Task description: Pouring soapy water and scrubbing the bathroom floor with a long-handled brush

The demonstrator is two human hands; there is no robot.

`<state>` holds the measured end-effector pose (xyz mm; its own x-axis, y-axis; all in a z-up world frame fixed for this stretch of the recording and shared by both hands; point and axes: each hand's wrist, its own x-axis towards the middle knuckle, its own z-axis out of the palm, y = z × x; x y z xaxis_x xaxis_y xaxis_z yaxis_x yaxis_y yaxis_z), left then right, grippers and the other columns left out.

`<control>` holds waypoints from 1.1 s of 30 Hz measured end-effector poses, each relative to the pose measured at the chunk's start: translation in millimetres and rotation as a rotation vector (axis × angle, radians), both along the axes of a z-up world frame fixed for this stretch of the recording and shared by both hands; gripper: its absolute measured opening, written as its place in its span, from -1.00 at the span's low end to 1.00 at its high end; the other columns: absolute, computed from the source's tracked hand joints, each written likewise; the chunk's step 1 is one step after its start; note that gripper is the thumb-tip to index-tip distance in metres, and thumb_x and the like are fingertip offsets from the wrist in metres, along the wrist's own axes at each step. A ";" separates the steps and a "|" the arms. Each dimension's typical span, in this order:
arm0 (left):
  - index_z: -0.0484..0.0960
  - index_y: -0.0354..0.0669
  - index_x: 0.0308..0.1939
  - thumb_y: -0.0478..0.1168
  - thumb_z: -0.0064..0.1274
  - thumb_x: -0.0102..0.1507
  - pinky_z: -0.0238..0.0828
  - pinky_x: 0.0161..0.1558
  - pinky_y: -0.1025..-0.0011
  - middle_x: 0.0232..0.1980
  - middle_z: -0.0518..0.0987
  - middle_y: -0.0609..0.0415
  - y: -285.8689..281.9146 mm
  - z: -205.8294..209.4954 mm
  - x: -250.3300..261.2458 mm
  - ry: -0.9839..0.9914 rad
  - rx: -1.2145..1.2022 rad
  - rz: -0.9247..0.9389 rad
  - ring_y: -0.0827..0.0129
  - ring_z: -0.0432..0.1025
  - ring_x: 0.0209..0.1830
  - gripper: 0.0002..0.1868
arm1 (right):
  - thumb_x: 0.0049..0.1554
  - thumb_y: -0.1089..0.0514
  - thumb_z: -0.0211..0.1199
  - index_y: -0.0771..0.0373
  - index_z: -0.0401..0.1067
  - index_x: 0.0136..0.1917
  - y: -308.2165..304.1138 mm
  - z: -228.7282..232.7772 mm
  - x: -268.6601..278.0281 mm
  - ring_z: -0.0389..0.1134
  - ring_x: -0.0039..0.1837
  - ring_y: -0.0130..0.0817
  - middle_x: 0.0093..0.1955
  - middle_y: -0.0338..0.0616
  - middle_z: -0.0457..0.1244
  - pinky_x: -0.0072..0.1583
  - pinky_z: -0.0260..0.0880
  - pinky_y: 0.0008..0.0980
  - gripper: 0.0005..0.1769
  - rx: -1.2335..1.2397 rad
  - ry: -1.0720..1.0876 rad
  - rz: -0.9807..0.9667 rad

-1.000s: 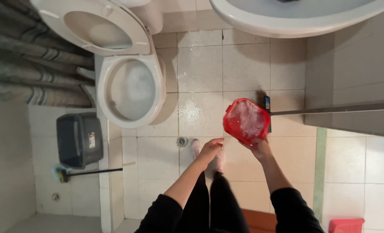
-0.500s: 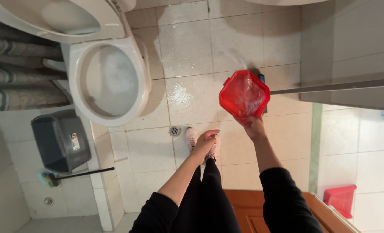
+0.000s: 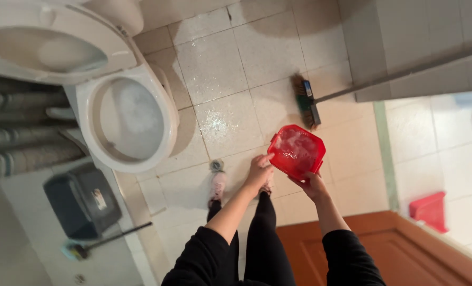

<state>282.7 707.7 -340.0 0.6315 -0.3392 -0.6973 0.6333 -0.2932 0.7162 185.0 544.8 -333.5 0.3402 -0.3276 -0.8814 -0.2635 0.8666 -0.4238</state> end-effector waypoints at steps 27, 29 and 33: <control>0.41 -0.01 0.24 -0.34 -0.21 0.07 0.18 -0.47 0.84 0.02 0.53 -0.15 94.7 23.1 -72.4 0.452 -0.159 -0.465 0.16 0.58 -0.29 -0.39 | -0.09 0.54 0.02 0.33 0.05 0.34 120.0 2.2 -157.2 0.17 0.25 0.14 0.26 0.18 0.07 0.24 0.26 0.27 -0.29 -0.008 -0.091 -0.958; 0.38 -0.03 0.24 -0.34 -0.21 0.05 0.35 -0.43 0.65 -0.04 0.56 -0.19 96.3 27.6 -73.2 0.491 -0.162 -0.505 0.24 0.52 -0.52 -0.38 | -0.07 0.52 0.01 0.36 0.00 0.36 114.2 -1.4 -169.3 0.18 0.26 0.15 0.25 0.21 0.08 0.23 0.25 0.31 -0.28 0.039 -0.071 -1.015; 0.33 -0.13 0.24 -0.33 -0.23 0.08 0.60 -0.48 0.39 -0.16 0.59 -0.30 101.1 35.1 -75.6 0.600 -0.159 -0.556 0.56 0.15 -0.95 -0.41 | -0.08 0.48 0.01 0.36 -0.09 0.40 107.6 -21.3 -192.4 0.20 0.27 0.14 0.26 0.20 0.11 0.22 0.23 0.37 -0.23 0.135 -0.064 -1.102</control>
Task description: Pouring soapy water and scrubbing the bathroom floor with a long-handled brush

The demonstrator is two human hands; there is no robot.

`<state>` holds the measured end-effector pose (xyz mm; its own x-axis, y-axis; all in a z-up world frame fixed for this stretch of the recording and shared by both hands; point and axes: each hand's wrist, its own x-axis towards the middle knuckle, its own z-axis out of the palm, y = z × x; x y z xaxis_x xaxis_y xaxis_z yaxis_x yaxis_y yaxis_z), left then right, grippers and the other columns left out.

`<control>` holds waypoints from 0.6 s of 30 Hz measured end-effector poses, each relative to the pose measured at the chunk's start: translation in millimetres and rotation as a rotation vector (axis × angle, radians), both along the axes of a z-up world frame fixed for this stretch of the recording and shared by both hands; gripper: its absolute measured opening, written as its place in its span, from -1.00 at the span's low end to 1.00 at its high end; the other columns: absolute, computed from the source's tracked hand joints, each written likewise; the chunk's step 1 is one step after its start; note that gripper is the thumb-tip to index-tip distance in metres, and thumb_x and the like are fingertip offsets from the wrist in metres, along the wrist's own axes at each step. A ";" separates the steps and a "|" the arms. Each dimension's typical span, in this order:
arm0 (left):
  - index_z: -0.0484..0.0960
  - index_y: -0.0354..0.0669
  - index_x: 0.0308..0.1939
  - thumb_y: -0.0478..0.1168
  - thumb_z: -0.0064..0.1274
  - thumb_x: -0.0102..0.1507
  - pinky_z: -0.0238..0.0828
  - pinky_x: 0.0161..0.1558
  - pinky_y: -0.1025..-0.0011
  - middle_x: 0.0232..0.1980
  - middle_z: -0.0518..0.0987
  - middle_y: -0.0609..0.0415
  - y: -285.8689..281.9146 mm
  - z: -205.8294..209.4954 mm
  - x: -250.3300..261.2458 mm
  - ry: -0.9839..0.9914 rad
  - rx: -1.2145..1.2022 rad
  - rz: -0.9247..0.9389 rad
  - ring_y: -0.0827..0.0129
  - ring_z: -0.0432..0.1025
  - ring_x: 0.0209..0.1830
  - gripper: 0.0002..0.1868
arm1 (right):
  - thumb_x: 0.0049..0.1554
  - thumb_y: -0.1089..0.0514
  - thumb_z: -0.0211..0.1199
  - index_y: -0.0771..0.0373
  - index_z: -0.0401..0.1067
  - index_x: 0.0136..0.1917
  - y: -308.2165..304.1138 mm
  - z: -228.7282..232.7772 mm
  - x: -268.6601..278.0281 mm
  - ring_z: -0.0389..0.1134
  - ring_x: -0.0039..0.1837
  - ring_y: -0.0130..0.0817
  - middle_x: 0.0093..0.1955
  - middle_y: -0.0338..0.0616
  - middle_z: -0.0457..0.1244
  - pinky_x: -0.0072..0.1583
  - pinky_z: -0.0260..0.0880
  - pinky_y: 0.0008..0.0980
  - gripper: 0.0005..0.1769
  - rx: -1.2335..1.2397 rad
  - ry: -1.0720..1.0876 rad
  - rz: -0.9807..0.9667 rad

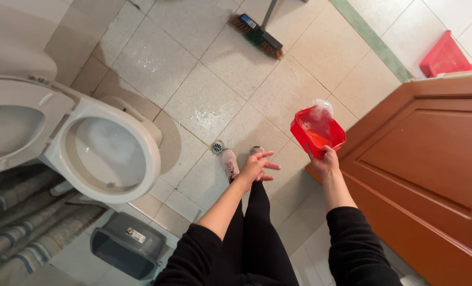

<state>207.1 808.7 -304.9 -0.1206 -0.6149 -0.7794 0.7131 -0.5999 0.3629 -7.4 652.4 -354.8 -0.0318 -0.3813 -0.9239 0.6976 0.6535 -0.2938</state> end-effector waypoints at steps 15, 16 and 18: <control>0.26 -0.16 0.36 -0.15 -0.13 0.28 0.04 0.36 0.12 0.40 0.19 -0.28 -15.7 79.0 67.4 -0.614 -0.159 0.107 -0.07 0.01 0.43 -0.45 | -0.13 0.48 0.00 0.15 0.24 0.24 10.1 118.3 76.3 0.30 -0.01 0.05 0.03 0.09 0.22 0.00 0.37 0.25 -0.36 -0.379 -0.096 0.595; 0.26 -0.16 0.36 -0.15 -0.13 0.28 0.04 0.36 0.12 0.40 0.19 -0.28 -19.1 107.9 83.0 -0.630 -0.161 0.123 -0.07 0.01 0.43 -0.45 | -0.13 0.48 0.00 0.15 0.24 0.24 2.4 120.6 91.8 0.30 -0.01 0.05 0.03 0.09 0.22 0.00 0.37 0.25 -0.36 -0.389 -0.111 0.608; 0.10 0.24 0.45 0.14 -0.15 0.30 0.43 -0.05 0.39 0.44 0.00 -0.39 -25.7 165.2 107.3 -0.571 -0.131 0.151 0.07 0.09 0.39 -0.36 | -0.16 0.45 0.04 0.12 0.27 0.26 -13.2 126.9 116.7 0.34 -0.07 0.08 0.00 0.12 0.24 -0.16 0.47 0.17 -0.32 -0.450 -0.153 0.681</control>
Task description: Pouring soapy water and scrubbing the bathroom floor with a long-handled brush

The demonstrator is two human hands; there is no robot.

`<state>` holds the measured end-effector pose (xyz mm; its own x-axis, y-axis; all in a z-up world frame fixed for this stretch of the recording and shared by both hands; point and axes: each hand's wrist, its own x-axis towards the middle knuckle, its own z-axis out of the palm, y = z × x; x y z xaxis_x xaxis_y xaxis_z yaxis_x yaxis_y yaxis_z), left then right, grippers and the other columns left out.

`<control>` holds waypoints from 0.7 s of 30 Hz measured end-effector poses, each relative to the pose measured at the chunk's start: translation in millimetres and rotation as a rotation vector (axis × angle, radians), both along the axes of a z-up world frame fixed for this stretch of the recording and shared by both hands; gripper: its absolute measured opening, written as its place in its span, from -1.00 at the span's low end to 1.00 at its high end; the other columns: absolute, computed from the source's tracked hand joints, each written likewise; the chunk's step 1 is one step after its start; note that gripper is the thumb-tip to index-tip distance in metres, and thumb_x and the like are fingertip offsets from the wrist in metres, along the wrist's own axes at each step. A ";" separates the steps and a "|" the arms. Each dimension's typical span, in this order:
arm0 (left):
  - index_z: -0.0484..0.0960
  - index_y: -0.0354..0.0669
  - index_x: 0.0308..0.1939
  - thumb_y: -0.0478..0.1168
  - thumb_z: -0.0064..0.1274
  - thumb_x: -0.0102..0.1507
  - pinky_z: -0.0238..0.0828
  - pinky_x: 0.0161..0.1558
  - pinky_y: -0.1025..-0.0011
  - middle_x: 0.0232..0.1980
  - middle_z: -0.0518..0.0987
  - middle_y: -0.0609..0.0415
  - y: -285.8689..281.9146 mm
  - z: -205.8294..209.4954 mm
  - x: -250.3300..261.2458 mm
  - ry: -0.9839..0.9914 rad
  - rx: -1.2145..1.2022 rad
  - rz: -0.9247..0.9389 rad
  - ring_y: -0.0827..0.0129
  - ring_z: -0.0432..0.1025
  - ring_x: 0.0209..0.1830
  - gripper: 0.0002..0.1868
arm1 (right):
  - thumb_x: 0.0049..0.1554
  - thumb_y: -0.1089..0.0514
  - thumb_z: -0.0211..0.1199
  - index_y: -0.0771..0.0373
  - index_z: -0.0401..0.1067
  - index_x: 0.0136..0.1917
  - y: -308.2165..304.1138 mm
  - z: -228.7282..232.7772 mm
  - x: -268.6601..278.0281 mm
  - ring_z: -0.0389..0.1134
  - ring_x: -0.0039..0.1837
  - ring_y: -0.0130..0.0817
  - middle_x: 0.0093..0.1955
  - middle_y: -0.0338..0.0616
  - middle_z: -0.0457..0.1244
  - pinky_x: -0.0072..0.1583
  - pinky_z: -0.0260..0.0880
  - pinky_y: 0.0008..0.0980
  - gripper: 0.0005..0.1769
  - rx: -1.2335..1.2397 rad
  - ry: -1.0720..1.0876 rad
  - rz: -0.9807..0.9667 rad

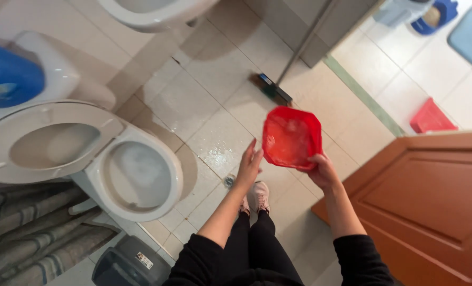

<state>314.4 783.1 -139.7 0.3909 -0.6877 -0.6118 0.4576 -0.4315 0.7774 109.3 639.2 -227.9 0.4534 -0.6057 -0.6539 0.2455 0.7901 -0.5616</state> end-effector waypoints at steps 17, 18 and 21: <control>0.26 -0.15 0.34 -0.02 -0.09 0.32 -0.32 0.37 0.15 0.36 0.08 -0.14 -79.8 126.3 226.9 -0.779 -0.209 0.595 0.06 -0.04 0.28 -0.44 | 0.04 0.38 -0.08 0.15 -0.17 0.44 -113.7 220.5 345.5 0.36 -0.16 0.20 0.17 0.29 0.20 -0.28 0.41 0.03 -0.27 -0.880 0.145 0.641; 0.28 -0.27 0.32 -0.03 -0.11 0.32 -0.33 0.36 0.14 0.33 0.12 -0.23 -88.4 131.9 244.0 -0.777 -0.204 0.600 0.01 -0.03 0.27 -0.43 | 0.01 0.42 -0.09 0.16 -0.13 0.43 -120.6 226.2 360.9 0.37 -0.18 0.13 0.14 0.26 0.22 -0.34 0.38 -0.02 -0.26 -0.975 0.147 0.681; 0.38 -0.08 0.27 -0.07 -0.16 0.34 -0.11 0.29 0.31 0.22 0.32 0.02 -109.2 95.0 304.6 -0.761 -0.181 0.579 0.36 0.08 0.05 -0.57 | -0.07 0.43 -0.02 0.23 -0.04 0.41 -160.4 197.7 415.2 0.36 -0.38 -0.11 -0.04 0.15 0.28 -0.38 0.39 -0.27 -0.24 -1.035 0.155 0.701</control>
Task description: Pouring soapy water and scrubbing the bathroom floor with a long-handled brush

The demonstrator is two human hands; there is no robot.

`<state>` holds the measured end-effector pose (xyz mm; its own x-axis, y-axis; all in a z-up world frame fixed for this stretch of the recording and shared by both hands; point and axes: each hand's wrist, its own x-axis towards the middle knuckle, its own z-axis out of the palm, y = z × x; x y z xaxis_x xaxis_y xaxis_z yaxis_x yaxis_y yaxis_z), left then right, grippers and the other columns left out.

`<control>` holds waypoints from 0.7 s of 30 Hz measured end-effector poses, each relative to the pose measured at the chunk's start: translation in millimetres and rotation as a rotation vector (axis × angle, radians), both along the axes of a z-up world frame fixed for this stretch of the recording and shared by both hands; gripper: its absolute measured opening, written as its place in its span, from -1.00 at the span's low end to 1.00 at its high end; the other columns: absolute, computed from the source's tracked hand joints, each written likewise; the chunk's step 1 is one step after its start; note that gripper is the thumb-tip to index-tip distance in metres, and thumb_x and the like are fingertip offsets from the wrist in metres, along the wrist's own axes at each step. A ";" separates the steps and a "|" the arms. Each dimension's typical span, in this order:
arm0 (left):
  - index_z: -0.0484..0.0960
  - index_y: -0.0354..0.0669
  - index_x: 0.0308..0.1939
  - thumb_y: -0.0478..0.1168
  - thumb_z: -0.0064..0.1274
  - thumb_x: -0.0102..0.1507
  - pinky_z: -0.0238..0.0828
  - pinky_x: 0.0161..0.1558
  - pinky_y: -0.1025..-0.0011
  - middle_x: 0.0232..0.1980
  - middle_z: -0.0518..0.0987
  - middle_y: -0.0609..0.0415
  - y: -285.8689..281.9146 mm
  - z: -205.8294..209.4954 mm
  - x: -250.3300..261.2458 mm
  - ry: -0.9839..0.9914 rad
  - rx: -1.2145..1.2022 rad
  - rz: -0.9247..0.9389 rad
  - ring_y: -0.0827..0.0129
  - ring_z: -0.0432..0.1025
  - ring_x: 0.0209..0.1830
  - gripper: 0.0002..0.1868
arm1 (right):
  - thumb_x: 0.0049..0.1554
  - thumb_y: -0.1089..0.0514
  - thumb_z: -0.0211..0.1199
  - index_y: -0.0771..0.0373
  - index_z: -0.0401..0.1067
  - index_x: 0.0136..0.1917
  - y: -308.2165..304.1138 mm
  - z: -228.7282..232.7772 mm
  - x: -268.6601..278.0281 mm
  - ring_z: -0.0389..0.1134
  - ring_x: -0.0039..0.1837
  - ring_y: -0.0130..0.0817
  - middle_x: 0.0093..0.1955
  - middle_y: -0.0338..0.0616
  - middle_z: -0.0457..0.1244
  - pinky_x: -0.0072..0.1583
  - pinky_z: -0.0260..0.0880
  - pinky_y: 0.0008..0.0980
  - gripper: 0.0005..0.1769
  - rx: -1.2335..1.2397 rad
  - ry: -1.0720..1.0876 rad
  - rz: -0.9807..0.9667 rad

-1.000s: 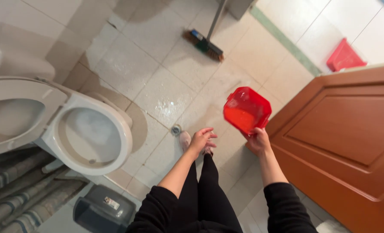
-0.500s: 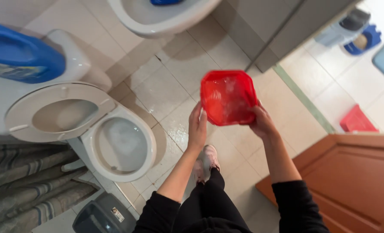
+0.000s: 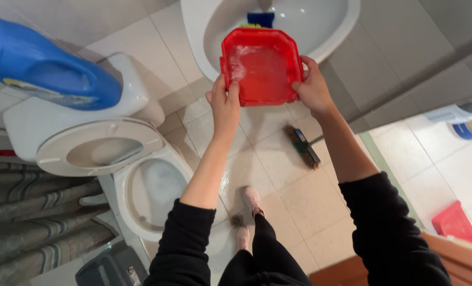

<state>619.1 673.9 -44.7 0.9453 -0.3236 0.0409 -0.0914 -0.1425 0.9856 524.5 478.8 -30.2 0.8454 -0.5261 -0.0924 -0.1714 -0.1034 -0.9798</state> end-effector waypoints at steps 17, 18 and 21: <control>0.40 -0.19 0.07 0.16 -0.08 0.19 -0.04 0.14 0.10 0.27 0.13 0.01 -65.7 -43.6 91.4 -0.124 1.003 0.071 0.08 0.00 0.23 -0.43 | 0.06 0.32 -0.08 0.10 0.14 0.08 -66.5 -56.2 127.4 0.28 -0.13 -0.37 -0.07 -0.19 0.23 -0.22 0.33 -0.46 -0.69 -0.066 0.361 -0.054; 0.25 -0.31 0.24 0.18 -0.01 0.17 -0.03 0.11 0.10 0.28 0.11 0.05 -66.8 -45.4 91.6 -0.225 1.055 0.112 0.10 0.00 0.22 -0.24 | 0.05 0.34 -0.09 0.12 0.12 0.05 -69.9 -59.7 131.1 0.25 -0.17 -0.37 -0.12 -0.19 0.22 -0.25 0.26 -0.45 -0.71 -0.122 0.347 -0.029; 0.07 -0.30 0.38 0.24 -0.10 0.24 -0.18 0.31 -0.04 0.48 -0.10 -0.01 -69.0 -35.9 89.4 -0.215 1.114 0.023 0.06 -0.18 0.46 -0.15 | 0.01 0.22 0.03 0.14 0.08 0.06 -79.3 -71.3 135.7 0.26 -0.01 -0.14 0.00 -0.06 0.24 -0.08 0.26 -0.20 -0.67 -0.322 0.520 0.014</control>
<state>708.5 604.9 -80.6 0.9596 -0.2642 -0.0965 -0.2296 -0.9340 0.2736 660.2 399.5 -101.5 0.7393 -0.5852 -0.3330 -0.6154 -0.3865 -0.6870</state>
